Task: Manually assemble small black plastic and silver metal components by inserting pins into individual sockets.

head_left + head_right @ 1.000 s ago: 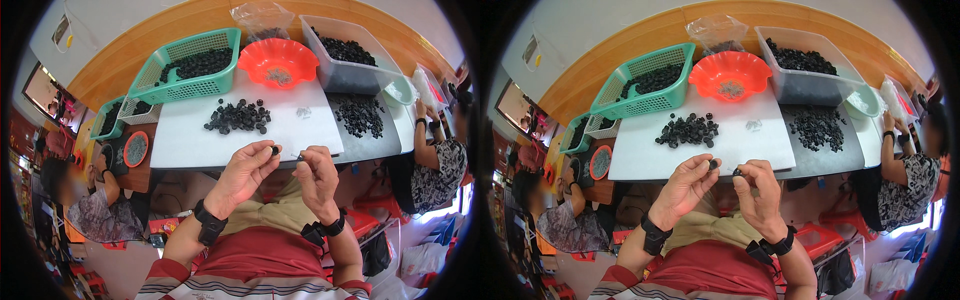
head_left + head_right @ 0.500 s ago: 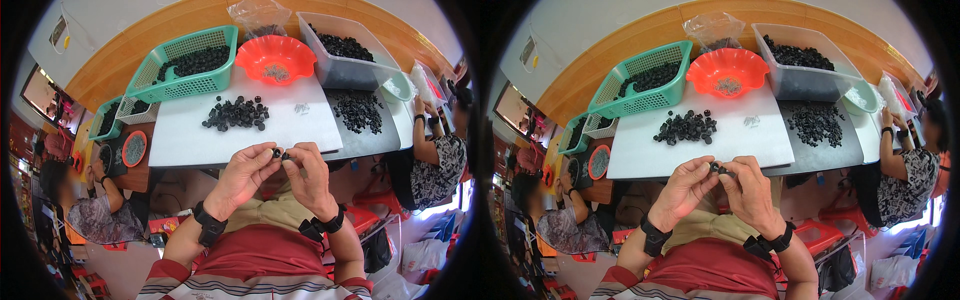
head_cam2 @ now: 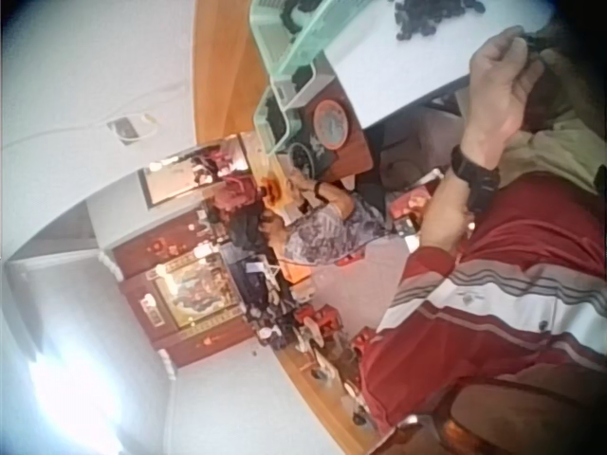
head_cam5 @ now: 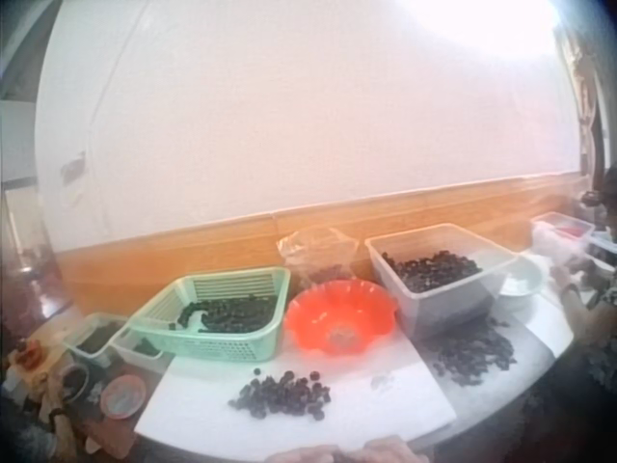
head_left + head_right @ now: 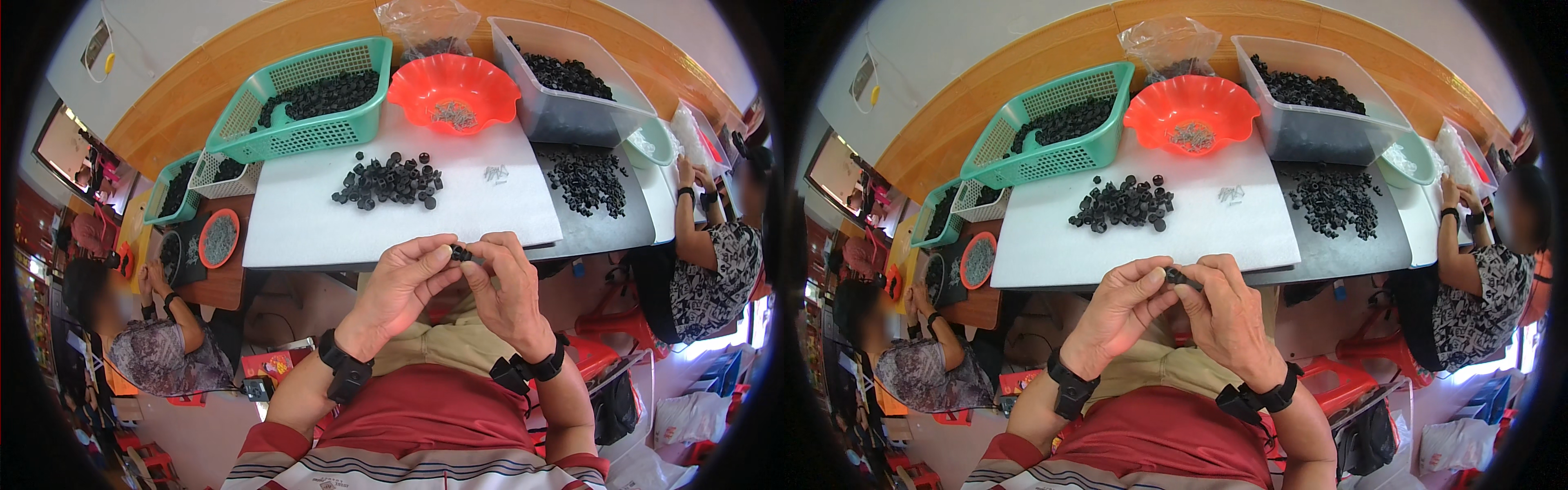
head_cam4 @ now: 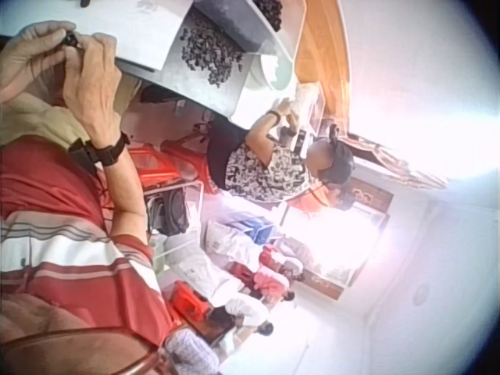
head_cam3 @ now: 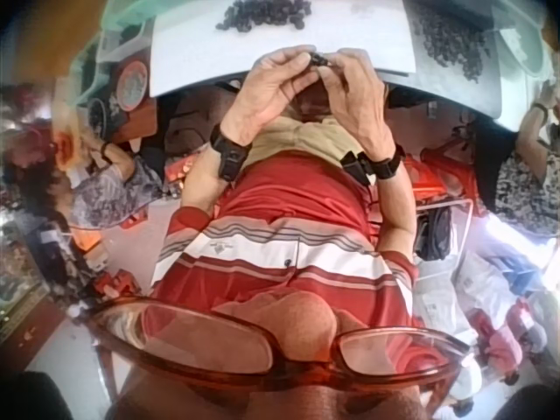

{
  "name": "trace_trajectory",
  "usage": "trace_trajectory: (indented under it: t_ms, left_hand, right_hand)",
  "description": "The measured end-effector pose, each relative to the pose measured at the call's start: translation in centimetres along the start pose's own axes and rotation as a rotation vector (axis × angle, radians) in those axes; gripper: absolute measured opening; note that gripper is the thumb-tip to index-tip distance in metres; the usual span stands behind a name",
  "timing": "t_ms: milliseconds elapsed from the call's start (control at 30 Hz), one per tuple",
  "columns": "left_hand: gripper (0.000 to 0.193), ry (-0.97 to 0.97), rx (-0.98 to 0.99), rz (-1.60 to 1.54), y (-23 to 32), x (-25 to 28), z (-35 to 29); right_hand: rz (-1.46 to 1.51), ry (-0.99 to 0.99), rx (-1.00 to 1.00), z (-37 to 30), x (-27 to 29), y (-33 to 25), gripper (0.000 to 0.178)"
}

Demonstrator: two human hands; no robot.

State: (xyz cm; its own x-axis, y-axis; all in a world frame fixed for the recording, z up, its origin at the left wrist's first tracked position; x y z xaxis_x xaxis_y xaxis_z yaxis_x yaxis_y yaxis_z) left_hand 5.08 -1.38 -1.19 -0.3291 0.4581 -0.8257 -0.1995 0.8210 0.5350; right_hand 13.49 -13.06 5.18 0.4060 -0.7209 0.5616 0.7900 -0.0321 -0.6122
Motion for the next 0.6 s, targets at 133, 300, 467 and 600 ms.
trace_trajectory:
  t_ms: [133,300,467,600]
  left_hand:
    - [0.026,0.007,-0.006,0.002,-0.06,0.00,-0.09]
    - [0.024,0.001,-0.025,0.019,-0.06,-0.01,-0.22]
    - [0.026,0.002,-0.033,0.036,-0.16,0.14,-0.37]
    - [0.023,0.004,-0.049,0.031,-0.17,-0.21,-0.54]
  right_hand:
    - [-0.016,-0.016,-0.011,0.04,-0.01,-0.12,0.022]
    - [-0.010,0.025,0.007,-0.09,-0.03,-0.23,0.023]
    - [0.004,0.091,0.023,-0.34,0.26,-0.33,0.025]
    - [0.004,0.147,0.062,-0.43,0.64,-0.66,0.028]
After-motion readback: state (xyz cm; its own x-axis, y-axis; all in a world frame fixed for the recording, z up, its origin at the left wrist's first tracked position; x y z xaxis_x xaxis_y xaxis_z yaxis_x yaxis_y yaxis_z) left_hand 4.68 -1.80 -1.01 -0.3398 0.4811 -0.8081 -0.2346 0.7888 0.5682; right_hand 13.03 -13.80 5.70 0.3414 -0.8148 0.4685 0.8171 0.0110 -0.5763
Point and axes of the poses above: each hand's wrist, its own z-axis towards the middle knuckle, its own x-axis out of the back of the hand, y = z × x, the point moved 8 cm from there along z, towards the middle knuckle, and after that the axes turned 8 degrees about -z, right-handed, at the moved point
